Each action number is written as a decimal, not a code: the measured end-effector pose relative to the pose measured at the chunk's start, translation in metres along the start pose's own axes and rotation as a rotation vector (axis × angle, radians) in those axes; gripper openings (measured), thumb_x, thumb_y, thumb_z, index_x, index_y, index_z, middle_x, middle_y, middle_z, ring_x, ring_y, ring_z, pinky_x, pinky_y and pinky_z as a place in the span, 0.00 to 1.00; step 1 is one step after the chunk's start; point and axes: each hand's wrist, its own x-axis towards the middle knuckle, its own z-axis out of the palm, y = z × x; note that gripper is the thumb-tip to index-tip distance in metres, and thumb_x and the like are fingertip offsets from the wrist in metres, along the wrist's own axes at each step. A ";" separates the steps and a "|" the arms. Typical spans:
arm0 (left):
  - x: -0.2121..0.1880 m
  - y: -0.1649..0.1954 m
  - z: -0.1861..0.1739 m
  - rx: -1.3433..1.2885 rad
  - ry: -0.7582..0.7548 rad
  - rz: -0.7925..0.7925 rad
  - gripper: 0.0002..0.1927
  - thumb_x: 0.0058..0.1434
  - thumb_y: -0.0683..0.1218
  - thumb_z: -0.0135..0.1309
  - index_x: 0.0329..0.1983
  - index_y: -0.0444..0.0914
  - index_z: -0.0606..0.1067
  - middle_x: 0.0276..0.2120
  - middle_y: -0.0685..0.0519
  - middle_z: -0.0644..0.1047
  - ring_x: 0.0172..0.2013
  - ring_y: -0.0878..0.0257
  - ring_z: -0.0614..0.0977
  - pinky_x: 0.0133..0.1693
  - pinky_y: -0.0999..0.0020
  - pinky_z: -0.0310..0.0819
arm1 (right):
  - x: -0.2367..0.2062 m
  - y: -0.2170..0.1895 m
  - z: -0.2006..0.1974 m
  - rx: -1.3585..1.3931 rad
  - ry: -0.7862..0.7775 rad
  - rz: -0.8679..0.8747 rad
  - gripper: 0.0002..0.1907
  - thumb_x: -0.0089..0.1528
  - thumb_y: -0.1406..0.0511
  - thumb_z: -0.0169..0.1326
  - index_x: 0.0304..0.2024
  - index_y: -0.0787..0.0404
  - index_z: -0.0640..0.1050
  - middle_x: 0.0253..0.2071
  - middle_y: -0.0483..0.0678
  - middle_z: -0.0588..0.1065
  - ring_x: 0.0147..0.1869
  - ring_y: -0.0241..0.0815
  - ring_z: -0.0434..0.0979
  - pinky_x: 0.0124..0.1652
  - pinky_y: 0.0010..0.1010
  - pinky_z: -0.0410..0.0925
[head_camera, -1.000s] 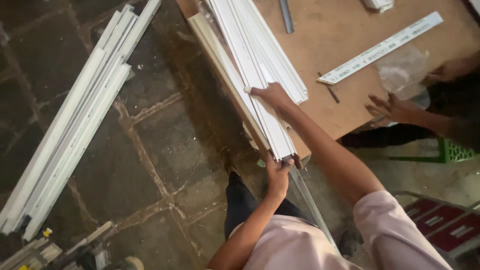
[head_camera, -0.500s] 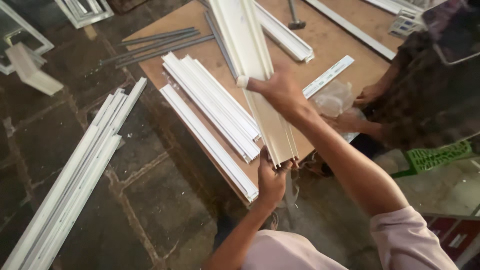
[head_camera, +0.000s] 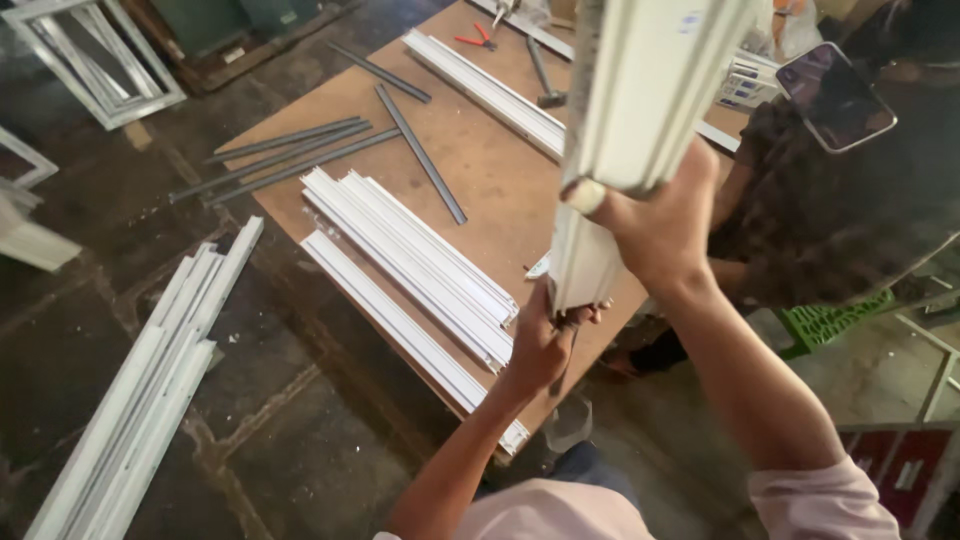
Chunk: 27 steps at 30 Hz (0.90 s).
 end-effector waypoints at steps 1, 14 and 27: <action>0.002 0.002 -0.003 0.076 -0.022 0.005 0.15 0.67 0.36 0.51 0.56 0.32 0.67 0.37 0.48 0.81 0.40 0.62 0.84 0.46 0.66 0.78 | -0.001 -0.001 -0.002 0.006 0.011 -0.024 0.40 0.58 0.38 0.68 0.45 0.70 0.78 0.38 0.46 0.79 0.42 0.37 0.84 0.45 0.30 0.80; 0.017 -0.021 -0.019 0.040 -0.073 -0.042 0.16 0.68 0.37 0.55 0.58 0.32 0.71 0.38 0.51 0.81 0.40 0.65 0.81 0.46 0.68 0.76 | -0.020 0.024 -0.012 0.312 0.115 -0.022 0.39 0.55 0.43 0.75 0.43 0.71 0.76 0.38 0.42 0.76 0.40 0.34 0.78 0.42 0.26 0.74; 0.039 0.023 -0.017 -0.458 -0.207 0.024 0.55 0.50 0.60 0.72 0.74 0.39 0.57 0.69 0.55 0.67 0.72 0.63 0.67 0.72 0.64 0.59 | -0.019 0.022 -0.025 0.270 0.007 0.068 0.37 0.56 0.44 0.73 0.44 0.71 0.78 0.39 0.46 0.79 0.41 0.36 0.83 0.44 0.27 0.78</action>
